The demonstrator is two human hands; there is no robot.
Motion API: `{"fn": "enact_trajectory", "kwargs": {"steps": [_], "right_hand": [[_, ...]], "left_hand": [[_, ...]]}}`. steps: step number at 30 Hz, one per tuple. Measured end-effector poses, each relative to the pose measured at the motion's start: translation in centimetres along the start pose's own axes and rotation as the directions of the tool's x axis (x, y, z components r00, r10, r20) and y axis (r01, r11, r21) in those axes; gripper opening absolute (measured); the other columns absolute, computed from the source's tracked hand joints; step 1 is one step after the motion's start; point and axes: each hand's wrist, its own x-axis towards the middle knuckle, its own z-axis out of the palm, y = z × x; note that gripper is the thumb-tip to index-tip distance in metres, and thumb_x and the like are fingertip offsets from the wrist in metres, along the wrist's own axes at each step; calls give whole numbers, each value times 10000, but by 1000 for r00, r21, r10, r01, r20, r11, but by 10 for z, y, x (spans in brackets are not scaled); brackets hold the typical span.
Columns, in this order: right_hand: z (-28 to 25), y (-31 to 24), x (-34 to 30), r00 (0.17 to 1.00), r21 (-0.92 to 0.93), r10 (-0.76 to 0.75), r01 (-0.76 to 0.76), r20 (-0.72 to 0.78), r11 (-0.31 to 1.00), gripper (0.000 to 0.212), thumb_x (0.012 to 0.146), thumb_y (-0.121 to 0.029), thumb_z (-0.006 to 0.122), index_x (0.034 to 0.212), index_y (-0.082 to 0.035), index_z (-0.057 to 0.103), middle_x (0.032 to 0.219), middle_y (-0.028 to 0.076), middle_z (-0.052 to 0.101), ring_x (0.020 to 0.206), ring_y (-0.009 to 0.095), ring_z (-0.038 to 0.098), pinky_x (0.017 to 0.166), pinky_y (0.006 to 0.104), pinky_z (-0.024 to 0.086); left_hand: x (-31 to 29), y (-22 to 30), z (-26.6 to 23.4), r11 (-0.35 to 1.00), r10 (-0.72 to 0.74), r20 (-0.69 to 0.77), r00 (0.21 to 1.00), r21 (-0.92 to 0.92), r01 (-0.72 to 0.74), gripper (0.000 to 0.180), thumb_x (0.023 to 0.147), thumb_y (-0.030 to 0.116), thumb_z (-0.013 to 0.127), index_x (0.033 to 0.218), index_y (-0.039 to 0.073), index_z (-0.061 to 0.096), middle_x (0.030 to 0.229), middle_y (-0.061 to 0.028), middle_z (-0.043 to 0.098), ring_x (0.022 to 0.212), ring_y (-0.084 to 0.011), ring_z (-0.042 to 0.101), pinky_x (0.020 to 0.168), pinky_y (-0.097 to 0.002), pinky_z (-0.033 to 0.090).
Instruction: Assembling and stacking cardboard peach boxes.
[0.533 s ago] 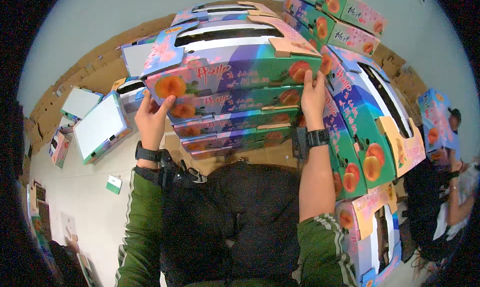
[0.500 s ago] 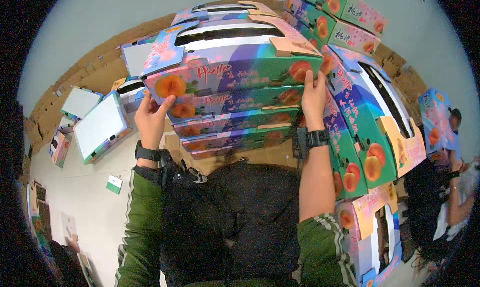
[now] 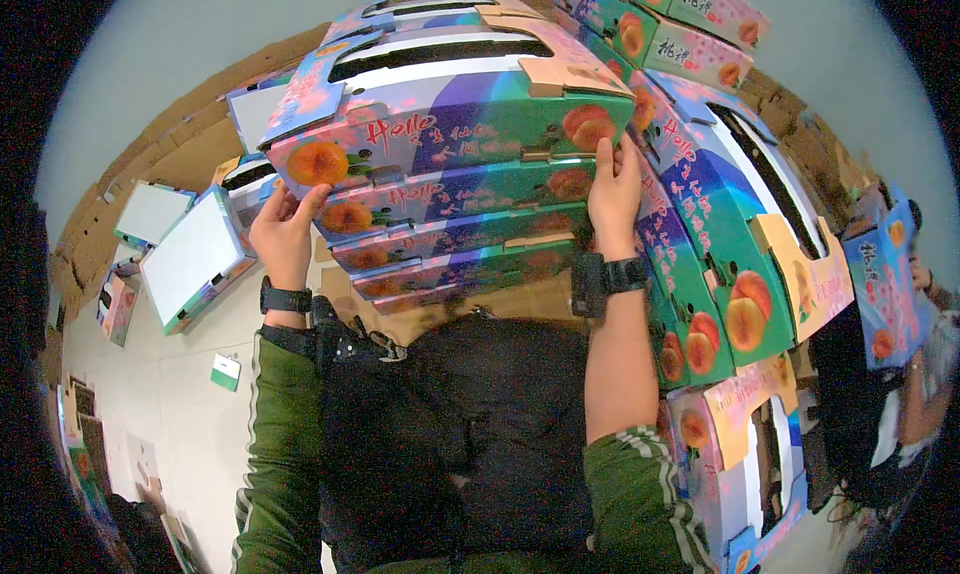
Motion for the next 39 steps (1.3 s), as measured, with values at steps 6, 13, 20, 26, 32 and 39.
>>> {"fn": "enact_trajectory", "kwargs": {"steps": [6,13,20,26,32,39], "right_hand": [[4,6,-8,999,111,-16,20,-37,994,420,1014,-245,541,1357,-4,502,1135,99,663,1001,154,618,893,294,466],[3,12,-15,999,163,33,-26,-36,986,412,1009,-215,555,1354,6,510,1161,95,655,1021,136,607,896,269,459],[5,14,-17,998,245,47,-38,-34,969,404,1016,-220,542,1338,22,515,1171,93,651,1039,132,604,921,271,455],[5,67,-53,997,337,-5,-20,73,941,644,917,-162,695,1426,10,341,1337,145,531,1222,211,499,1027,344,388],[-11,78,-73,790,-55,324,-347,521,936,760,731,-152,862,1329,-38,407,1235,107,584,1150,220,559,983,352,448],[-10,124,-75,807,-91,217,-201,549,975,727,696,-42,867,1302,-40,466,1260,66,576,1185,203,552,984,338,437]], "left_hand": [[-7,-2,-1,974,48,23,999,-223,-41,370,858,59,741,1173,-102,631,996,-89,707,870,-105,655,755,-217,509],[-12,-19,-7,969,52,-64,997,-236,-65,462,839,41,751,1217,-158,574,976,-145,699,879,-155,669,792,-253,527],[-16,-26,-8,986,12,-45,999,-167,-20,462,826,75,772,1208,-123,602,1029,-145,692,958,-148,653,830,-265,511],[-59,-94,-11,981,192,63,979,3,-192,799,714,166,870,1371,-52,470,1156,-146,654,1054,-250,629,877,-382,511],[-78,-127,-4,974,5,461,887,197,-108,772,652,187,894,1299,18,510,1112,-191,673,1067,-334,650,870,-419,516],[-78,-141,-2,935,-16,273,962,344,-82,600,622,186,901,1131,17,632,926,-189,712,880,-320,703,748,-392,542]]}}
